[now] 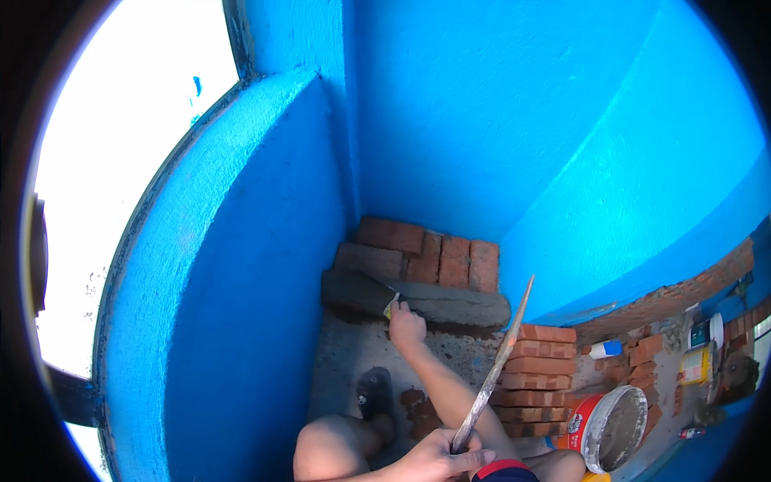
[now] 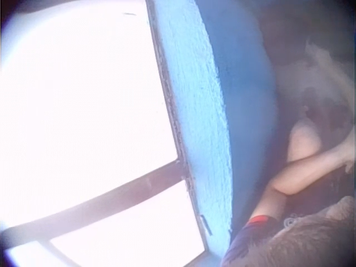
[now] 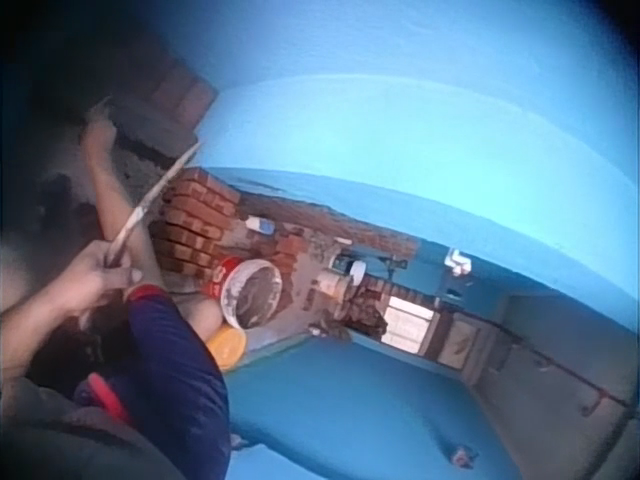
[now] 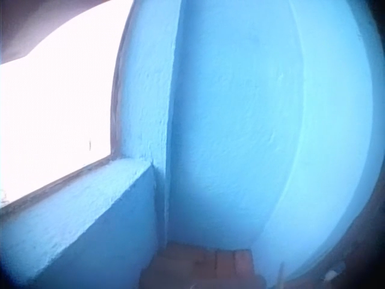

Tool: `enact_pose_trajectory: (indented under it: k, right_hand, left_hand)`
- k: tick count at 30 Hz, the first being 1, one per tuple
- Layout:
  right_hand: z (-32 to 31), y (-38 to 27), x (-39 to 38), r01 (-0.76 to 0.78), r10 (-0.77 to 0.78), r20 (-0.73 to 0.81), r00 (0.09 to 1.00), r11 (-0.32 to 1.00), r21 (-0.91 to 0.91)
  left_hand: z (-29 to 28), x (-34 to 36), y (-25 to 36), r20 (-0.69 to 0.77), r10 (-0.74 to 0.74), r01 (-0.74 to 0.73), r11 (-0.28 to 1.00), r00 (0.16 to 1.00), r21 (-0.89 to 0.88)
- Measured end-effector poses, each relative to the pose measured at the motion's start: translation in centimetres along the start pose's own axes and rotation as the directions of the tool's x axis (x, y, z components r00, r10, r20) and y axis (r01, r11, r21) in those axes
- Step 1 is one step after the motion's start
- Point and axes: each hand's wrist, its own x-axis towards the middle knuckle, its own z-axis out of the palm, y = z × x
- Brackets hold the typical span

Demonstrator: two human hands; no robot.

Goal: The person lays bricks by spreading mortar with a trowel, placing bricks onto the mortar by hand, and leveling the bricks and scraping excess mortar with a trowel.

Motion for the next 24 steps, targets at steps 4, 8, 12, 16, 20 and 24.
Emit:
enact_pose_trajectory:
  k: [4,8,12,16,20,24]
  right_hand:
    - [-2.1,-4.1,-2.0,0.133,-0.144,0.061,0.988,0.978,0.158]
    - [-2.8,-4.9,-1.5,0.077,-0.075,-0.02,0.997,0.98,0.184]
    - [-2.1,-5.6,-1.4,0.024,-0.04,0.086,0.996,0.983,0.183]
    - [-2.3,-5.8,-3.1,0.017,0.003,-0.043,0.999,0.892,0.451]
    - [-3.8,-6.8,-3.0,-0.255,-0.03,0.356,0.934,0.641,0.724]
    - [-3.7,-7.4,-1.6,-0.452,0.026,0.506,0.862,0.491,0.745]
  left_hand:
    - [-0.8,-0.4,-0.4,-0.034,-0.016,0.015,1.0,0.999,-0.026]
    - [-0.3,-0.5,0.0,-0.014,0.038,-0.038,0.999,0.999,-0.027]
    - [-0.5,-0.7,0.5,0.007,0.04,-0.04,0.999,0.999,-0.034]
    - [-0.5,-0.9,-0.2,-0.04,0.049,-0.052,0.995,0.998,-0.084]
    - [-0.8,-0.8,-0.8,-0.001,0.052,-0.052,0.996,0.999,-0.078]
    - [-0.3,-0.5,-0.6,0.001,0.053,-0.053,0.998,0.999,-0.036]
